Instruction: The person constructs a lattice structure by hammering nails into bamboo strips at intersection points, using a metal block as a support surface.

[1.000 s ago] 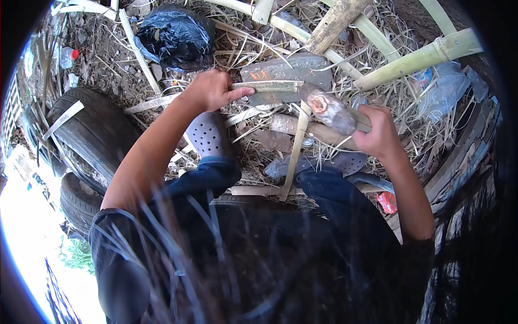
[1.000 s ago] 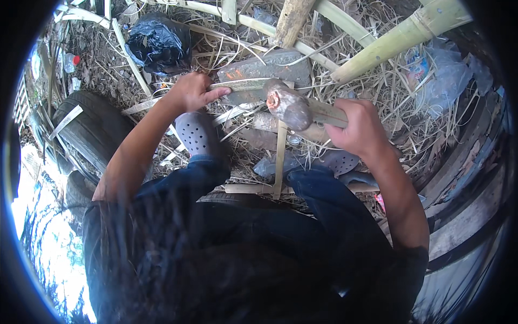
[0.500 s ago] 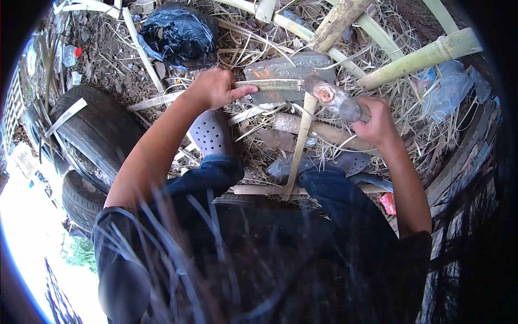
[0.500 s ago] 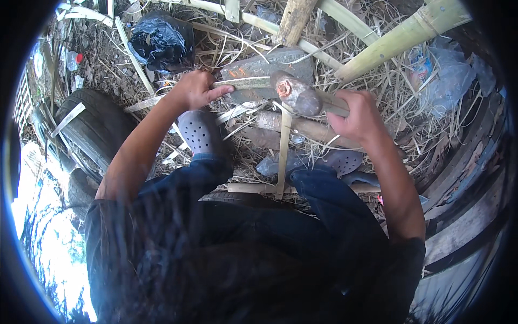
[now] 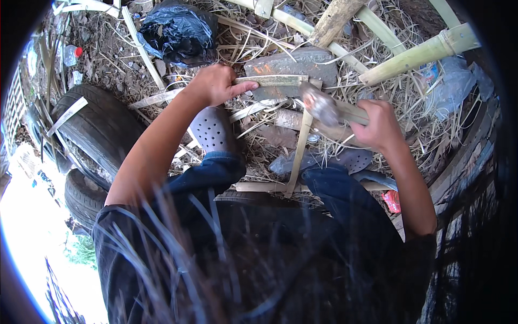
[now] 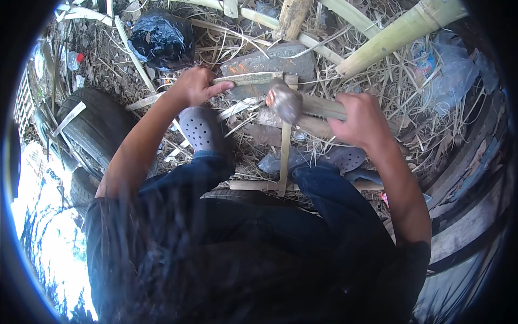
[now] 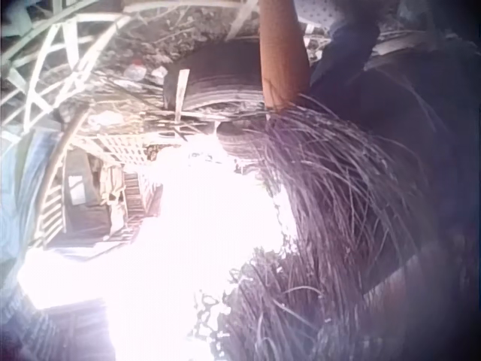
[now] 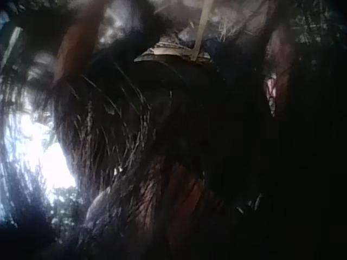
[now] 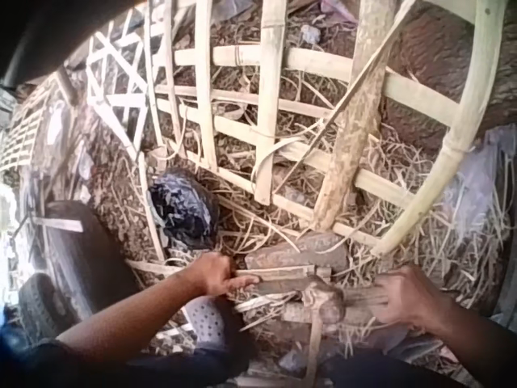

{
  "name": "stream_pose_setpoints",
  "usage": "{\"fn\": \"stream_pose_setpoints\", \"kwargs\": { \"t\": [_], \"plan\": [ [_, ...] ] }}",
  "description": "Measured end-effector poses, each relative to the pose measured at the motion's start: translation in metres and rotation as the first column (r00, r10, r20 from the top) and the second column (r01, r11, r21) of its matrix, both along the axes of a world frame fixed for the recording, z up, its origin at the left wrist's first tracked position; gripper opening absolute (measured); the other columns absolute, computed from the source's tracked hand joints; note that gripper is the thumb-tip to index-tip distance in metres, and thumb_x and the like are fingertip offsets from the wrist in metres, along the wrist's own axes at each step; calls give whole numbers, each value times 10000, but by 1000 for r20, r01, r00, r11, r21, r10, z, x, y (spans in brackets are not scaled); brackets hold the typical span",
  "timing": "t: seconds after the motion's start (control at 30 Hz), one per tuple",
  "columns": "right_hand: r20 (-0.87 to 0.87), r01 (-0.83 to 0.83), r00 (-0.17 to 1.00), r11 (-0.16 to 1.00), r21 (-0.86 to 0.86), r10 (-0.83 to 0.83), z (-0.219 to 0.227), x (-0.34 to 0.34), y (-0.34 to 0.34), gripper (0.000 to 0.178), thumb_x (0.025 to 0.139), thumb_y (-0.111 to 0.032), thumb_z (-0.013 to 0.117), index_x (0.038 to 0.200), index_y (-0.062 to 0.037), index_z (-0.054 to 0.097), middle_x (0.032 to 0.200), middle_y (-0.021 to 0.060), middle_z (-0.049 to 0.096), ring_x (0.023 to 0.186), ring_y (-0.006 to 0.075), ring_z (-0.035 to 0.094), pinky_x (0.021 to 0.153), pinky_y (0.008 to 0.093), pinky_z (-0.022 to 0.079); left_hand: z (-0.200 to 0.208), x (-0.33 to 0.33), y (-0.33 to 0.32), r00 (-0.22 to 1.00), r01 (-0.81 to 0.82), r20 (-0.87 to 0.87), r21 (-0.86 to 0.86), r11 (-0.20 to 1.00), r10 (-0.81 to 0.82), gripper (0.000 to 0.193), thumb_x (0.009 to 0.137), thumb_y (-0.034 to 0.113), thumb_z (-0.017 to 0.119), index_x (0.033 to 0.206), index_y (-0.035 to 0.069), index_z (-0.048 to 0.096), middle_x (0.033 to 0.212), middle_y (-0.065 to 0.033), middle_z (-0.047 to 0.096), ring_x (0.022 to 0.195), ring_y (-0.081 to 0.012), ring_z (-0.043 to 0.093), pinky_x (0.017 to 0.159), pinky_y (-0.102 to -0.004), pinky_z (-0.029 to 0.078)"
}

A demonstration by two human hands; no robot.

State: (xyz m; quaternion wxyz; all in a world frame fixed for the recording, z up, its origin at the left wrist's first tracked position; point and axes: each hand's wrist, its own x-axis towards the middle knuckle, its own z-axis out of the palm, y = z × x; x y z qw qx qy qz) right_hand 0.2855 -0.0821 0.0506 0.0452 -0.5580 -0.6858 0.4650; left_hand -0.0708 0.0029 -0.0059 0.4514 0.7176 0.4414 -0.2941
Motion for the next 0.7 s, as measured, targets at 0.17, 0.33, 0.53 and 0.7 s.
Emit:
{"fn": "stream_pose_setpoints", "kwargs": {
  "t": [0.17, 0.33, 0.53, 0.7],
  "plan": [
    [-73, -22, 997, 999, 42, 25, 17, -3, -3, 191, 614, -126, 698, 680, -19, 554, 628, 142, 571, 600, 347, 607, 560, 405, 494, -1, -5, -9, 997, -37, 72, 68, 997, 32, 822, 824, 749, 480, 573, -22, 611, 562, -231, 568, 605, -404, 615, 625, -475, 497],
    [-99, -124, 985, 981, 149, 140, 25, -4, -5, 200, 578, -130, 703, 692, -54, 557, 630, 120, 568, 574, 339, 600, 523, 414, 477, 1, -6, -9, 997, -37, 76, 65, 997, 32, 828, 824, 754, 471, 573, -22, 615, 574, -239, 573, 614, -426, 610, 632, -480, 496],
    [13, 20, 1000, 994, 107, -22, -3, 1, -6, 198, 614, -126, 699, 726, -20, 574, 704, 156, 620, 647, 376, 628, 582, 432, 505, 1, -2, -9, 997, -25, 72, 78, 997, 19, 815, 832, 739, 481, 571, -23, 610, 575, -236, 575, 622, -435, 608, 635, -484, 492],
    [-66, 14, 998, 1000, -19, -15, 6, 5, -4, 213, 623, -127, 692, 762, 2, 597, 722, 180, 622, 647, 387, 626, 585, 420, 502, 0, -2, -7, 999, -10, 42, 56, 998, 8, 805, 838, 733, 475, 556, -10, 606, 565, -229, 573, 611, -427, 607, 629, -474, 498]
  ]
}}
